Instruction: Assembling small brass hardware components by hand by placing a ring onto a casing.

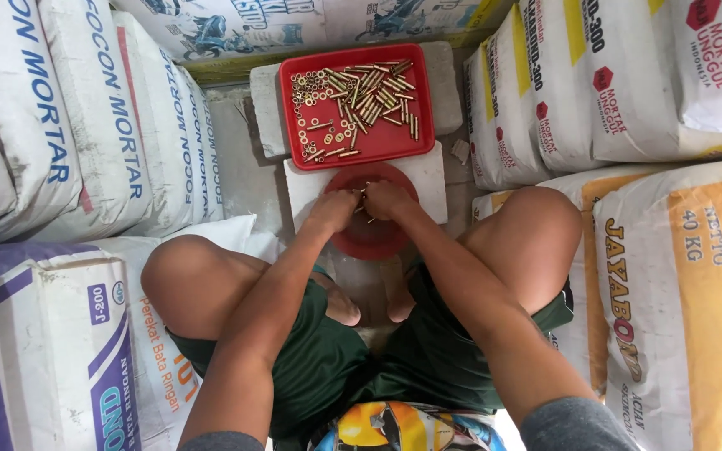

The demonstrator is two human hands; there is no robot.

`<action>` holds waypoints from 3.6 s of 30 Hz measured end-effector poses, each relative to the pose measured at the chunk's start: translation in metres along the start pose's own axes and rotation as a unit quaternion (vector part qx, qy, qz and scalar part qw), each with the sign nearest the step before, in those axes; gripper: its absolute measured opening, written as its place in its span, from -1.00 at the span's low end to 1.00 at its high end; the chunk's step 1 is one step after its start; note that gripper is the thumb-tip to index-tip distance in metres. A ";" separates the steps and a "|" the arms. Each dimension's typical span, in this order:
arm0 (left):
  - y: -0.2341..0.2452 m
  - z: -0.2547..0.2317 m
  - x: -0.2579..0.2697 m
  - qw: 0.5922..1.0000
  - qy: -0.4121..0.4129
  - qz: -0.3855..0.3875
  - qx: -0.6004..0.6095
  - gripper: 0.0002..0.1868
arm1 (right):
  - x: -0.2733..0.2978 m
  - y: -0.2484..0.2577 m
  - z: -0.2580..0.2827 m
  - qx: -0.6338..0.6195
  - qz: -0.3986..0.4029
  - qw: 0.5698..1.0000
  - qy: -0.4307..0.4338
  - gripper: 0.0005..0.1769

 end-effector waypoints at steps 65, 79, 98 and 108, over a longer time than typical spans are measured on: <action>0.162 0.043 -0.004 0.615 -0.003 -0.318 0.721 -0.60 | 0.019 0.184 0.051 -0.672 -0.325 0.661 0.076 -0.77; 0.108 0.076 -0.014 0.824 0.096 -0.305 0.468 -0.78 | -0.038 0.148 0.027 -0.377 -0.404 0.831 0.069 -0.86; 0.105 0.069 -0.006 0.847 0.198 -0.204 0.449 -0.75 | -0.085 0.097 0.047 -0.004 -0.242 0.970 0.016 -0.74; 0.069 0.100 -0.027 0.819 0.201 -0.187 0.504 -0.73 | -0.106 0.078 0.037 -0.022 -0.214 0.977 -0.006 -0.71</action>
Point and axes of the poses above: each hand's wrist, its own x-axis away from the middle knuckle, its own y-axis out of the back of the hand, z = x × y, the point moved 8 cm from there along -x, towards the middle knuckle, and after that the axes turned 1 degree about x, right-handed, at the moved point
